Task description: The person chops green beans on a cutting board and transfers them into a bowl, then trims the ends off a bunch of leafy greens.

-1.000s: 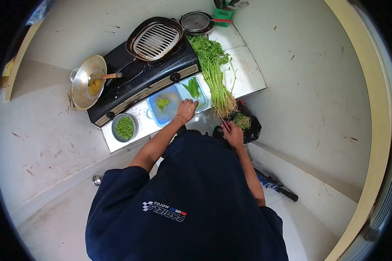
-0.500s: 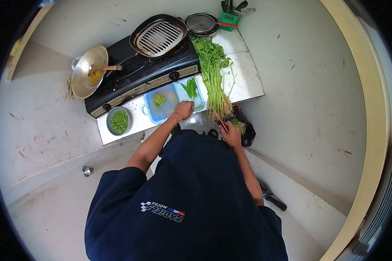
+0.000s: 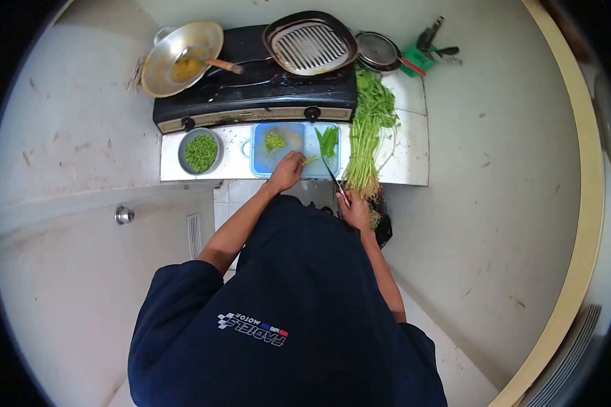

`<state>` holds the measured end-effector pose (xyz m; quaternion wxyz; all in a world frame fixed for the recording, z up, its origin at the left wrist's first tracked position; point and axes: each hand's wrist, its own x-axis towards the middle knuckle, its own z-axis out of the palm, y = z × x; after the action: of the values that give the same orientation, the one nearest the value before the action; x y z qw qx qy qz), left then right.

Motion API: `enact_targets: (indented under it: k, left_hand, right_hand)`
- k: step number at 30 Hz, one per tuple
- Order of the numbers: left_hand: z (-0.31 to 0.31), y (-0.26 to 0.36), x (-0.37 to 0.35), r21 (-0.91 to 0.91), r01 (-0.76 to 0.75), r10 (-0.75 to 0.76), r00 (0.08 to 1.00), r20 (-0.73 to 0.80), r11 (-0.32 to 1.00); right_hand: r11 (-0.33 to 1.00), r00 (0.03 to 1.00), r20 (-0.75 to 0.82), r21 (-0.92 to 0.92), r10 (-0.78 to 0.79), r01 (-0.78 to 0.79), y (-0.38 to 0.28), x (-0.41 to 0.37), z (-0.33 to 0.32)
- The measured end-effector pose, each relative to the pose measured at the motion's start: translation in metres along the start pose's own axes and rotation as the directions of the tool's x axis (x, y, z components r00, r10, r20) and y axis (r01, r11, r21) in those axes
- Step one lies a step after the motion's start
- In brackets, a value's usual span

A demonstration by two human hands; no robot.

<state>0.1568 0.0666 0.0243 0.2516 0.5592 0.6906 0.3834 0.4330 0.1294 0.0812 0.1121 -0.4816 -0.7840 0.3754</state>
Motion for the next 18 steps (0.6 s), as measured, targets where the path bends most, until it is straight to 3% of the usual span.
enact_targets:
  k: [1, 5, 7, 9, 15, 18]
  left_hand:
    - [-0.010, -0.004, -0.007, -0.001, 0.050, -0.050, 0.998, -0.041, 0.999]
    - [-0.051, -0.010, -0.042, -0.159, 0.350, -0.371, 0.920, -0.128, 0.923]
    - [-0.066, -0.035, -0.068, -0.288, 0.429, -0.485, 0.860, -0.159, 0.856]
    - [-0.078, -0.044, -0.080, -0.382, 0.479, -0.565, 0.811, -0.154, 0.791]
    - [-0.099, -0.061, -0.093, -0.434, 0.457, -0.582, 0.785, -0.213, 0.776]
    - [-0.102, -0.079, -0.095, -0.403, 0.402, -0.513, 0.831, -0.217, 0.822]
  right_hand:
    - [0.998, 0.994, 0.089, -0.023, 0.057, -0.056, -0.011, 0.005, -0.001]
    - [0.989, 0.970, 0.201, -0.035, -0.136, 0.146, -0.014, 0.025, 0.024]
    - [0.954, 0.929, 0.241, -0.036, -0.281, 0.297, -0.031, 0.038, 0.039]
    - [0.947, 0.911, 0.278, -0.010, -0.306, 0.321, -0.043, 0.048, 0.052]
    - [0.927, 0.892, 0.294, -0.044, -0.344, 0.372, -0.077, 0.069, 0.080]
    - [0.932, 0.898, 0.291, -0.049, -0.331, 0.359, -0.087, 0.081, 0.091]
